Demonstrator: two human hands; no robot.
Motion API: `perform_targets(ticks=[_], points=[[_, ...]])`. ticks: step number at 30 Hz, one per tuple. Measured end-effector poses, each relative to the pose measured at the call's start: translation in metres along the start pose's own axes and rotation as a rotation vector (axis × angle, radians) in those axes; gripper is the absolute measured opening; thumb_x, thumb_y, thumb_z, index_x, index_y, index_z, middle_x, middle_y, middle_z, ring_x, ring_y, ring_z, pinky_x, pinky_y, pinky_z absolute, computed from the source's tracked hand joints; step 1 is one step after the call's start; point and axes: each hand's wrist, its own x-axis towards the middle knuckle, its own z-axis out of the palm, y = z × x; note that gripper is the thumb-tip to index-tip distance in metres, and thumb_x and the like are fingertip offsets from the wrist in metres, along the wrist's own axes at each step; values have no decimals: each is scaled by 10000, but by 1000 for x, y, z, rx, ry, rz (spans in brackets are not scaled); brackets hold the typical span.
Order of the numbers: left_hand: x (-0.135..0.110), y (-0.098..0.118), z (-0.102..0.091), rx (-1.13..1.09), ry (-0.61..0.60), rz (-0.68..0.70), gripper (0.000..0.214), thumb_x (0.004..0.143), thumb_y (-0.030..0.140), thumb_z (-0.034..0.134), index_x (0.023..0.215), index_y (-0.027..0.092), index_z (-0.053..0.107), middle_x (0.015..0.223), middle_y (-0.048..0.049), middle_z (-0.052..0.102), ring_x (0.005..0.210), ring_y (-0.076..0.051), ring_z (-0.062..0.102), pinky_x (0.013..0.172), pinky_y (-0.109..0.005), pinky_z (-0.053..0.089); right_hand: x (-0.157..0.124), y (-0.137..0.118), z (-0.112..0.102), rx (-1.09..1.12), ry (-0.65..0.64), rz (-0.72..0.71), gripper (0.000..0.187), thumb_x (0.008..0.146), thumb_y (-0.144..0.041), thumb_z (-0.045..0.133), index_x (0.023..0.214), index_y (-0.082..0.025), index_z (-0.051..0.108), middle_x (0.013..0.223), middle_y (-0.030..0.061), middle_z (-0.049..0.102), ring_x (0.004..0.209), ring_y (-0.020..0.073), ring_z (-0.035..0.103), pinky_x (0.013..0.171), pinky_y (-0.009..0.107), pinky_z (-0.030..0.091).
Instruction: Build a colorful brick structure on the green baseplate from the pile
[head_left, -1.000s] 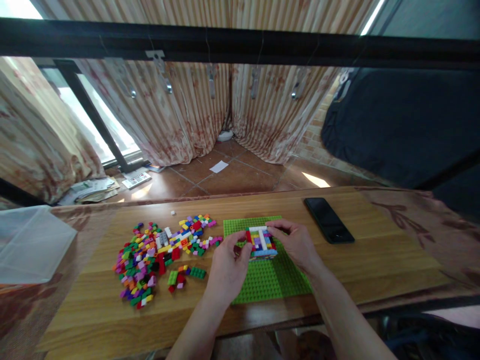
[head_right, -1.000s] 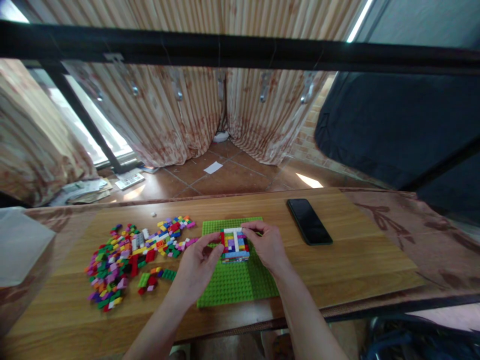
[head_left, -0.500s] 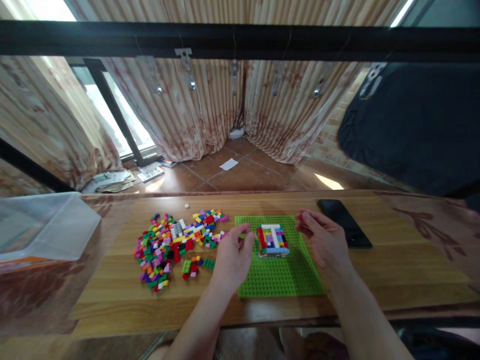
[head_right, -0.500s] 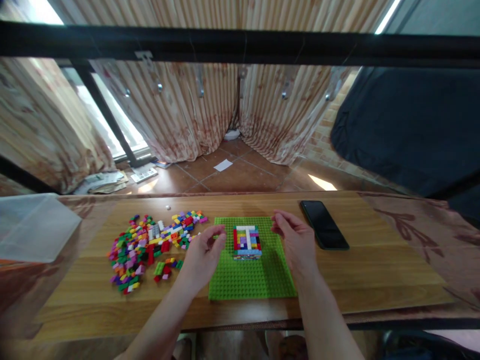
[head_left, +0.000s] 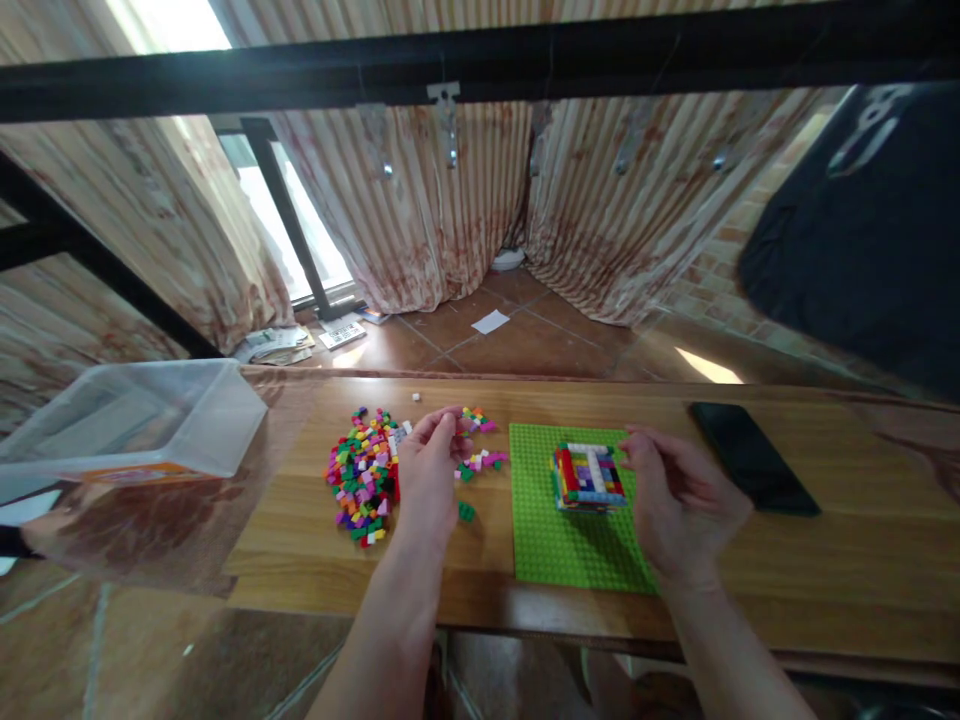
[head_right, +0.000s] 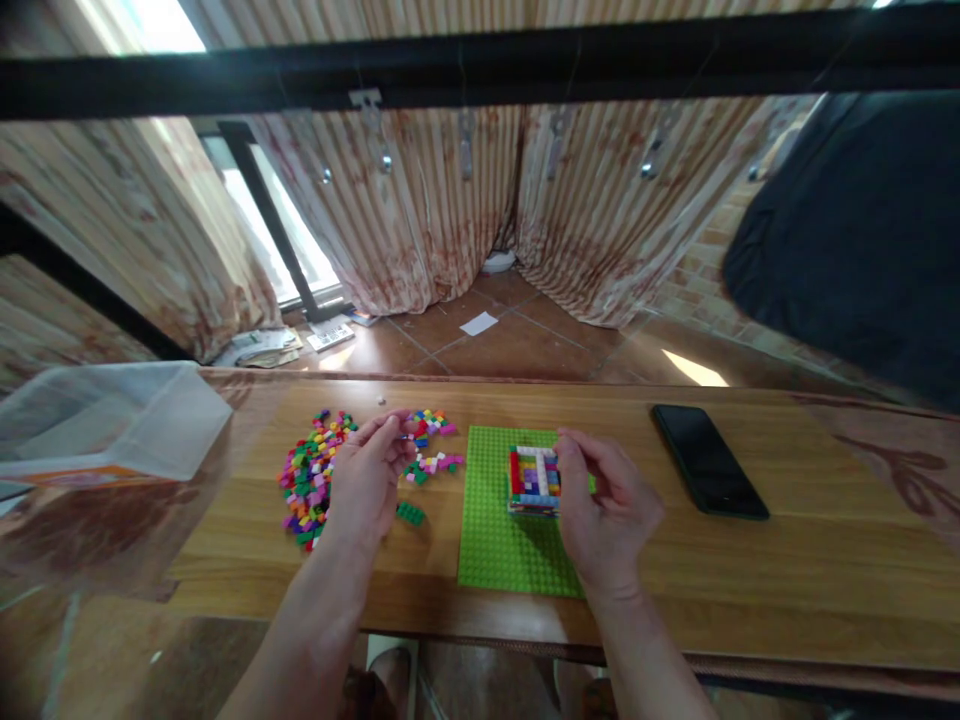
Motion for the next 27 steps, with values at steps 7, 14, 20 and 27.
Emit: perform_targets(ticks=[7,14,20,27], points=[[2,3,-7,-178,-7,-165,138,732,138,654,861,92,666,672,-3,656,504,-42,558,499,-141,464,-50,-33,28,-32,-528,-312,173,886,-111,554,991,-208,652,875,26,696,819,134,646,772,263,514],[5,5,-11,-196,-3,-183,143,728,136,670,868,105,673,668,12,654,488,-30,551,492,-129,468,-70,-7,62,-323,-706,-154,228,937,-150,408,950,-189,633,919,79,655,877,198,604,788,328,484],[4,8,-12,-205,-10,-231,137,735,121,657,870,100,671,657,11,648,488,-33,552,487,-131,472,-68,3,75,-419,-728,-64,170,902,-155,447,896,-194,613,896,72,615,854,208,579,770,326,458],[4,10,-13,-207,-21,-251,133,766,105,625,892,91,667,665,-2,654,491,-41,558,487,-134,479,-66,-4,84,-570,-771,-60,114,900,-168,497,867,-186,604,872,73,616,848,213,581,768,318,446]])
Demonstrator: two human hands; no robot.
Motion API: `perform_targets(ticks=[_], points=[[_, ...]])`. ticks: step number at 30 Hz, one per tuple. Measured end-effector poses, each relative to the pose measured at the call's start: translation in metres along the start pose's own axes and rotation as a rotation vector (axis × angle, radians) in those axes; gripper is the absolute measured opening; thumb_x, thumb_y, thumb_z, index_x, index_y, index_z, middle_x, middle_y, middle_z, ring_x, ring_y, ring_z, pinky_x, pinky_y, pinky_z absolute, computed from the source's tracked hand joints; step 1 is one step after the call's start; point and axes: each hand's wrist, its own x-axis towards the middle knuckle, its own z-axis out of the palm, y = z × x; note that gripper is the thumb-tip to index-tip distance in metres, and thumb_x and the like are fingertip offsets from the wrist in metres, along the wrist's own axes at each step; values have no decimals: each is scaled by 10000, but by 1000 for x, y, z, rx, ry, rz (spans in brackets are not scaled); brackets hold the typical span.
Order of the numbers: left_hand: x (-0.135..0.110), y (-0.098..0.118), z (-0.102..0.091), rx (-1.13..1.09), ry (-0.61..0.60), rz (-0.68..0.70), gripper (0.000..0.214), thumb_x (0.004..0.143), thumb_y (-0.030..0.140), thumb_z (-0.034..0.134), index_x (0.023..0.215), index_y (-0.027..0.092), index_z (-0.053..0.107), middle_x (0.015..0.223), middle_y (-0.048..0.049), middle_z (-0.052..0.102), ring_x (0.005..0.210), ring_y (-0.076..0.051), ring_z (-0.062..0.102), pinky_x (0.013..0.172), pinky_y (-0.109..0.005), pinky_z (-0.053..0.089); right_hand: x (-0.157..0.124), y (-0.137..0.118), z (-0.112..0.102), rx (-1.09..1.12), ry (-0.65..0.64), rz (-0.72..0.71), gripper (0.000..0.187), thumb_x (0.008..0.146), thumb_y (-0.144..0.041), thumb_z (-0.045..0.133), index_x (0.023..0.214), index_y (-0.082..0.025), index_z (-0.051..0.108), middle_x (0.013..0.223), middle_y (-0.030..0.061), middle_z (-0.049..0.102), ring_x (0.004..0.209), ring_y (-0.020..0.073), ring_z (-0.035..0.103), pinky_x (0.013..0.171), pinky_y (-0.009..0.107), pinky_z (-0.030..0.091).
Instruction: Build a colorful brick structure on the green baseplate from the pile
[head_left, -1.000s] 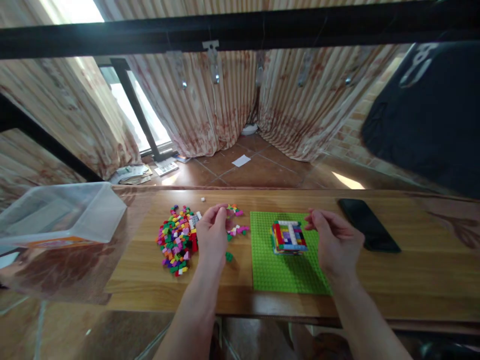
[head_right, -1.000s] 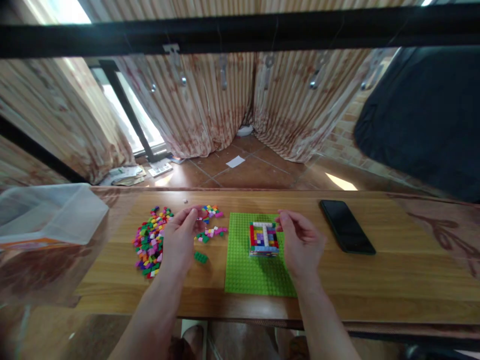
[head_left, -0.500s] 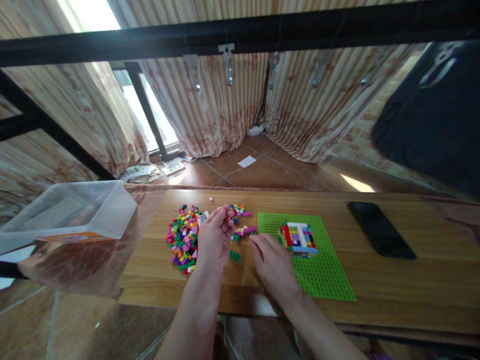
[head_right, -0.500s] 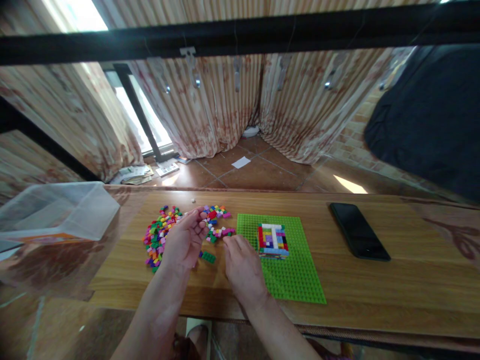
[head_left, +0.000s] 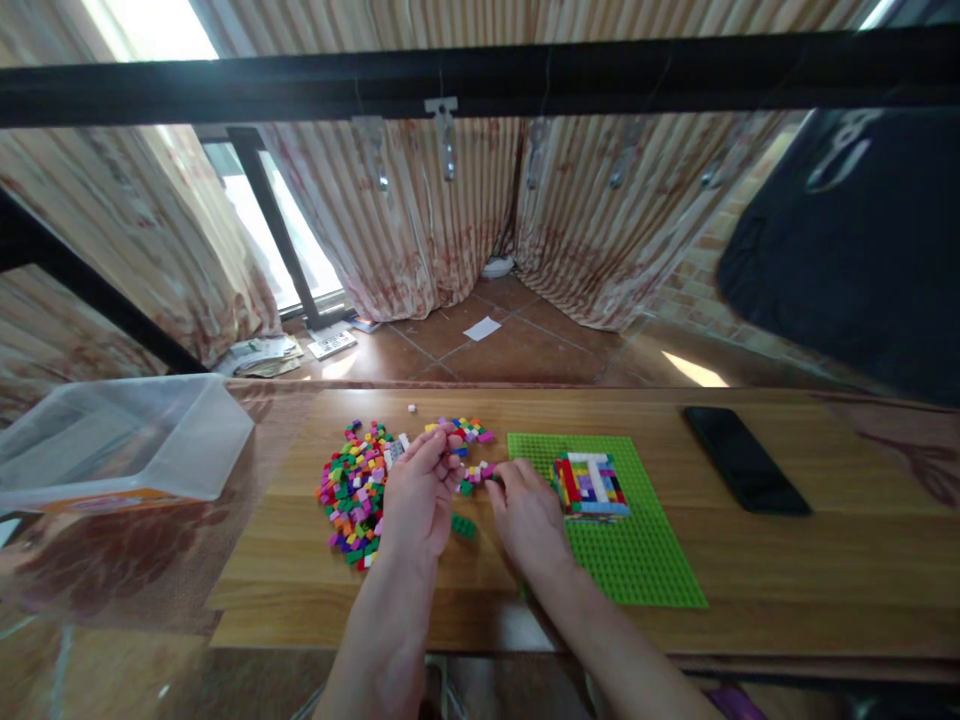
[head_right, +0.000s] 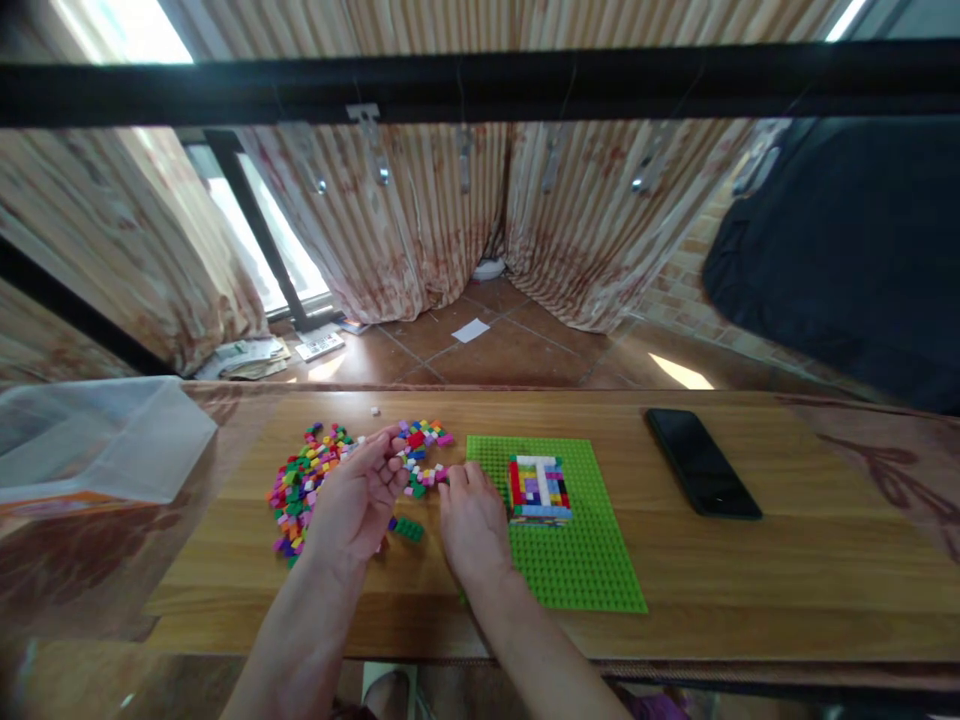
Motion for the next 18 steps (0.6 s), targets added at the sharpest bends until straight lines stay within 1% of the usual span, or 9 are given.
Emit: perform_targets(ticks=[4,6,8,10,12,15,17,18], points=[[-1,1,2,17,3,-12,134,768,78,608,886,89,669,662,-7,658,487,-47,564,488,-138,487,0,-7,-3,-73,-50,-7,173,919,-136,451,920,-187,617,896,77,629,876,207,588,745,298,444],[-2,1,3,26,3,-19,138,767,63,597,879,90,671,658,-9,660,481,-51,565,483,-142,492,-1,-8,-5,-69,-57,-21,187,908,-121,451,938,-193,621,906,74,635,883,206,588,743,292,446],[-1,1,3,29,-2,-16,132,766,54,590,863,92,671,653,-8,658,479,-54,567,473,-143,493,-2,-9,-7,-13,-52,-36,195,894,-113,459,958,-195,623,918,68,635,884,199,590,760,288,454],[0,2,3,31,-3,-8,138,764,50,587,863,92,673,650,-6,657,480,-55,572,471,-142,498,-3,-9,-11,94,-36,-61,216,891,-116,458,995,-203,627,937,58,629,879,183,598,778,278,463],[0,3,3,34,0,1,154,762,49,587,879,90,678,649,-5,658,477,-53,574,477,-138,507,-5,-10,-19,232,7,-99,243,899,-128,452,1024,-225,637,951,45,620,871,163,604,784,265,473],[0,4,3,38,13,18,151,755,50,591,869,89,680,639,-1,654,465,-48,567,472,-131,506,-9,-12,-36,450,137,-150,247,900,-142,464,1000,-245,665,931,35,613,849,142,608,767,247,484],[0,2,5,41,16,12,139,752,47,590,851,93,676,635,2,651,464,-47,567,470,-130,505,-12,-9,-51,566,227,-158,224,895,-153,484,969,-239,677,908,34,614,839,137,608,756,246,489],[-1,1,6,47,15,2,135,751,47,592,847,95,674,634,2,651,465,-47,567,468,-129,504,-13,-6,-59,603,265,-140,212,896,-162,492,958,-238,680,905,33,618,840,136,609,757,251,491]])
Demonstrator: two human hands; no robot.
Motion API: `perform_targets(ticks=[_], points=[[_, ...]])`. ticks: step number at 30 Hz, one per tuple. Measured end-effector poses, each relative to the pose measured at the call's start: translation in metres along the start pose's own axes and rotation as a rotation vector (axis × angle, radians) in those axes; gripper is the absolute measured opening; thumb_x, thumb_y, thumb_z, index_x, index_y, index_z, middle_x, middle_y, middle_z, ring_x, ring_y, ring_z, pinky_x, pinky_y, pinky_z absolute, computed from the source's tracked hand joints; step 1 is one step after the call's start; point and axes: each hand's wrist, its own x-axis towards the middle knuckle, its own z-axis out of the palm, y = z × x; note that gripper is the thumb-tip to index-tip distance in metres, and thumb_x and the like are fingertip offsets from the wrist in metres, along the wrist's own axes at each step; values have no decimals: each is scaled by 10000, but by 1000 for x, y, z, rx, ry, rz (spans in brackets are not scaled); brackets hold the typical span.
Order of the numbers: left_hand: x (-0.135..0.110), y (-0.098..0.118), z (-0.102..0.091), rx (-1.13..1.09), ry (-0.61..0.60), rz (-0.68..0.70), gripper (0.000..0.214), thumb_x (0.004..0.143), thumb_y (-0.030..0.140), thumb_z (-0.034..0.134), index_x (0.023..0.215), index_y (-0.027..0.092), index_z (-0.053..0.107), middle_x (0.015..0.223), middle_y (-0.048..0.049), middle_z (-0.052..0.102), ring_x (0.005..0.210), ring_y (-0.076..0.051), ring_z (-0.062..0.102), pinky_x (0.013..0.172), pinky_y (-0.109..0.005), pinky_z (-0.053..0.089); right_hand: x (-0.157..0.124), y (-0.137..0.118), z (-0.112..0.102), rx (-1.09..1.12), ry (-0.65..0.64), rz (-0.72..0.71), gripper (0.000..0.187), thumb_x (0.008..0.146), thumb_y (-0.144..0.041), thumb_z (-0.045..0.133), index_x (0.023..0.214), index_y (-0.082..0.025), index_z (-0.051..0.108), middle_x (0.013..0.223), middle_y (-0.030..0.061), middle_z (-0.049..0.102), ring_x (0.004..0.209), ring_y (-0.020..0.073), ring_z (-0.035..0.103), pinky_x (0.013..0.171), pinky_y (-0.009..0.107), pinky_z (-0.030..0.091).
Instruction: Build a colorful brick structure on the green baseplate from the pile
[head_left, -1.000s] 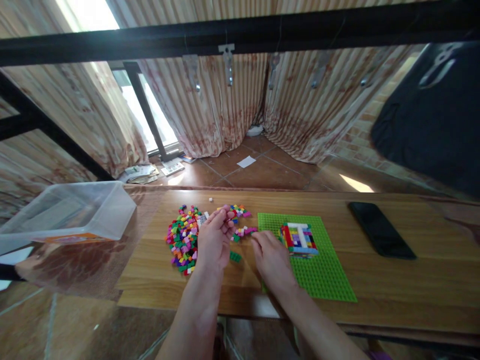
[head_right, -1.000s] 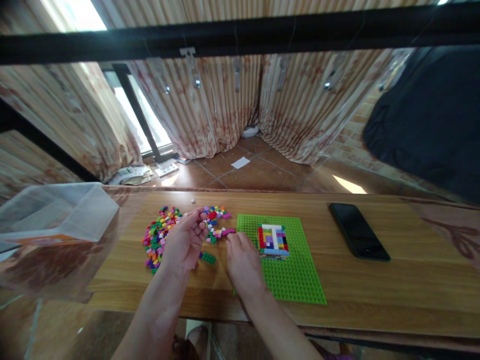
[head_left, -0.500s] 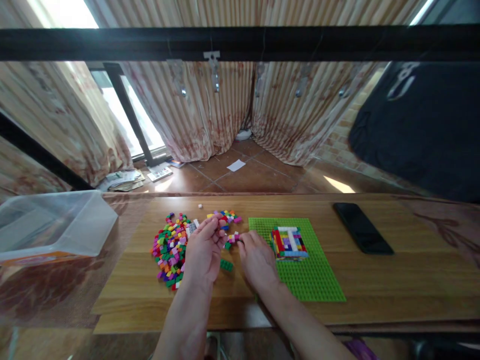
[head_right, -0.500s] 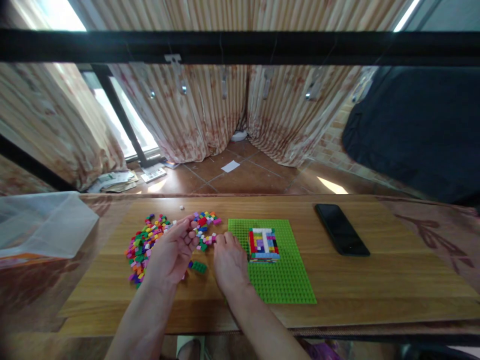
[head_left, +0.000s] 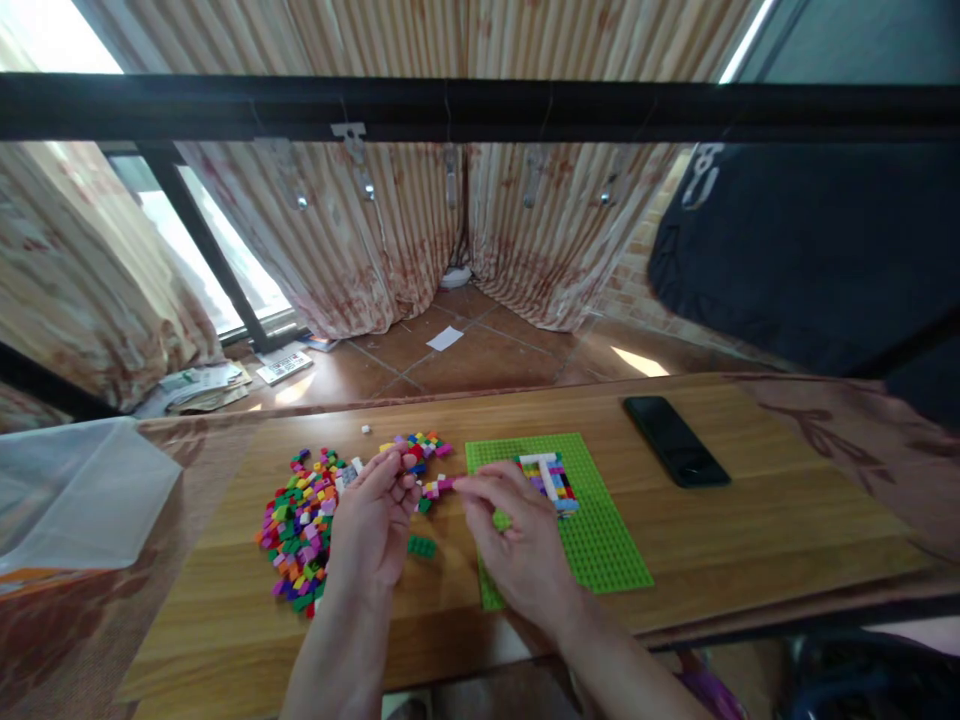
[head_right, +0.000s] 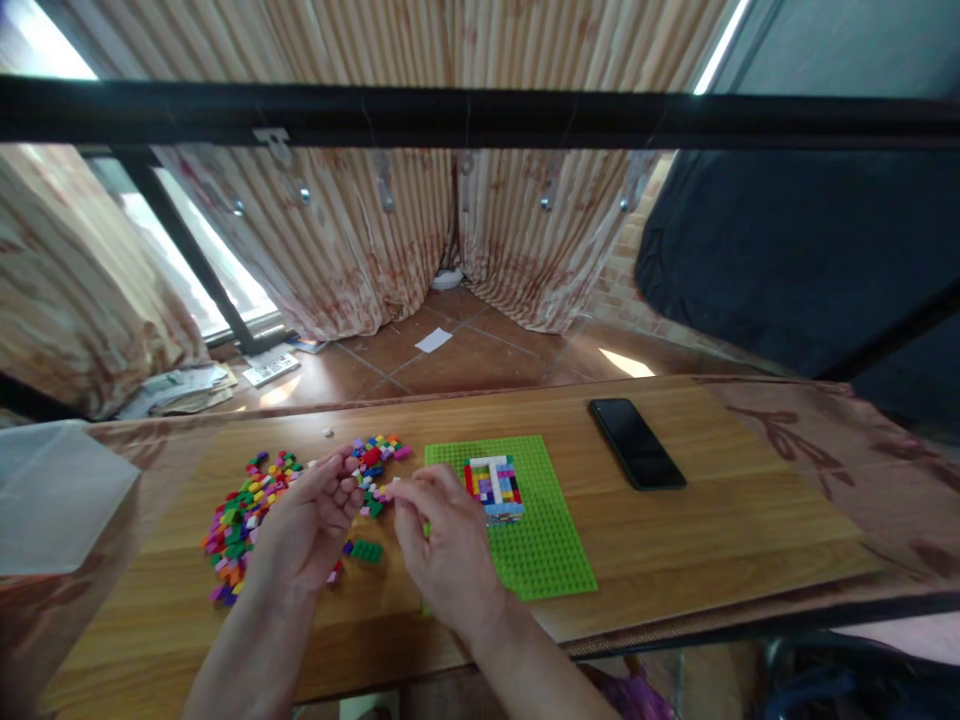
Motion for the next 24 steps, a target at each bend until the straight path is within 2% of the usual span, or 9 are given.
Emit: perform_targets(ticks=[2,4,7,11,14,17,24], points=[[-1,-3,2,22,-13,-18,132,752,55,598,853,93,674,642,-1,655,471,-48,571,468,-130,503,0,2,-18,50,68,65,178,897,-199,518,961,-238,679,913,33,636,841,141,617,753,263,499],[-2,-7,4,52,-31,-32,124,758,71,606,858,89,677,649,-6,660,473,-50,571,464,-134,501,0,10,-38,103,129,187,156,894,-266,543,957,-238,683,882,28,648,765,135,623,677,252,508],[-3,-11,8,95,-57,-48,121,773,84,601,867,86,678,660,-12,666,476,-53,572,469,-143,505,-1,28,-65,184,213,397,175,857,-351,600,916,-208,680,672,-3,638,596,121,600,574,233,498],[-2,-18,13,135,-77,-60,120,764,81,609,863,88,675,667,-15,670,482,-52,572,471,-142,496,-2,45,-91,320,238,560,276,774,-452,674,796,-177,667,544,-25,603,485,108,552,487,219,467],[-3,-27,18,159,-101,-58,149,713,109,669,861,96,680,668,-10,671,497,-51,577,480,-136,485,-5,50,-99,396,172,640,338,726,-499,705,678,-172,629,518,-25,590,463,101,540,456,208,452],[-5,-39,24,205,-128,-48,231,646,159,738,864,102,687,675,-9,672,522,-56,586,503,-141,477,-8,55,-99,394,142,667,364,699,-521,720,668,-172,624,523,-19,600,466,104,549,456,209,460],[-7,-56,30,282,-139,-48,291,596,218,788,850,117,690,697,-11,674,536,-53,574,523,-151,450,-8,72,-111,285,302,678,379,667,-542,727,734,-173,670,526,-16,596,458,116,550,431,220,464]])
